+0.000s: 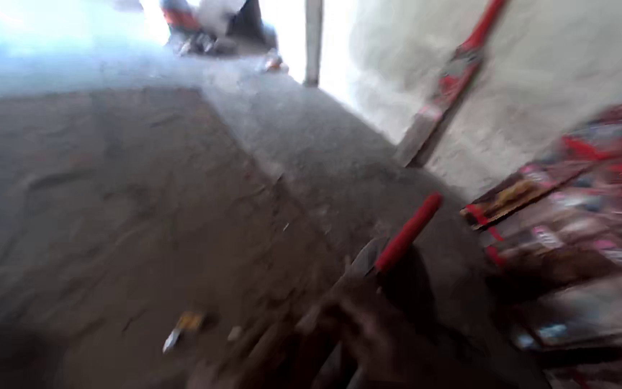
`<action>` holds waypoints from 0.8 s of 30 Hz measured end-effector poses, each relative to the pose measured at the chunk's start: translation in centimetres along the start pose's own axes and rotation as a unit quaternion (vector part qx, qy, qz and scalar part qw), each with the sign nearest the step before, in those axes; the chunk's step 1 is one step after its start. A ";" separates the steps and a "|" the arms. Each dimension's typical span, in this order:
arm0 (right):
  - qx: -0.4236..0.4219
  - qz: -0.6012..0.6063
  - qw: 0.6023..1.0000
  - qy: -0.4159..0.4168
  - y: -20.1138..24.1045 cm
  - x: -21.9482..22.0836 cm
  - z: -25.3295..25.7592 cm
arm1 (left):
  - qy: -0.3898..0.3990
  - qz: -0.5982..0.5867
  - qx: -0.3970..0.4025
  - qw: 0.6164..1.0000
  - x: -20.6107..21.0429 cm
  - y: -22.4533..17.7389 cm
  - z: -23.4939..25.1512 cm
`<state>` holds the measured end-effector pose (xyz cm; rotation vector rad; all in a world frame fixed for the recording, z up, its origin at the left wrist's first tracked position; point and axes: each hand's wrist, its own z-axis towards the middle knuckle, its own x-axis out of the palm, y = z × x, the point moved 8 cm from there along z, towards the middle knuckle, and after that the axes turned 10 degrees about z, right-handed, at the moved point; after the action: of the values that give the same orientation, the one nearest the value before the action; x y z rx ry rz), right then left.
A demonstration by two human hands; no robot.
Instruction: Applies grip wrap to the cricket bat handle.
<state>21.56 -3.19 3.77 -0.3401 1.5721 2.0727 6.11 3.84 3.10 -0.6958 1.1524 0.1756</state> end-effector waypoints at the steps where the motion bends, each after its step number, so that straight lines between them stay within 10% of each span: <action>1: 0.011 -0.014 1.000 0.009 -0.2 0.5 0.1 | -0.026 0.004 -0.001 1.000 0.1 0.6 -0.4; 24: 0.013 -0.130 0.986 0.105 0.0 1.3 2.1 | -0.110 0.032 0.013 0.993 -1.1 1.4 0.0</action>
<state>20.65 -0.90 3.73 -0.7354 1.5771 1.8608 4.94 5.19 3.49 -0.6007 0.9645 0.2846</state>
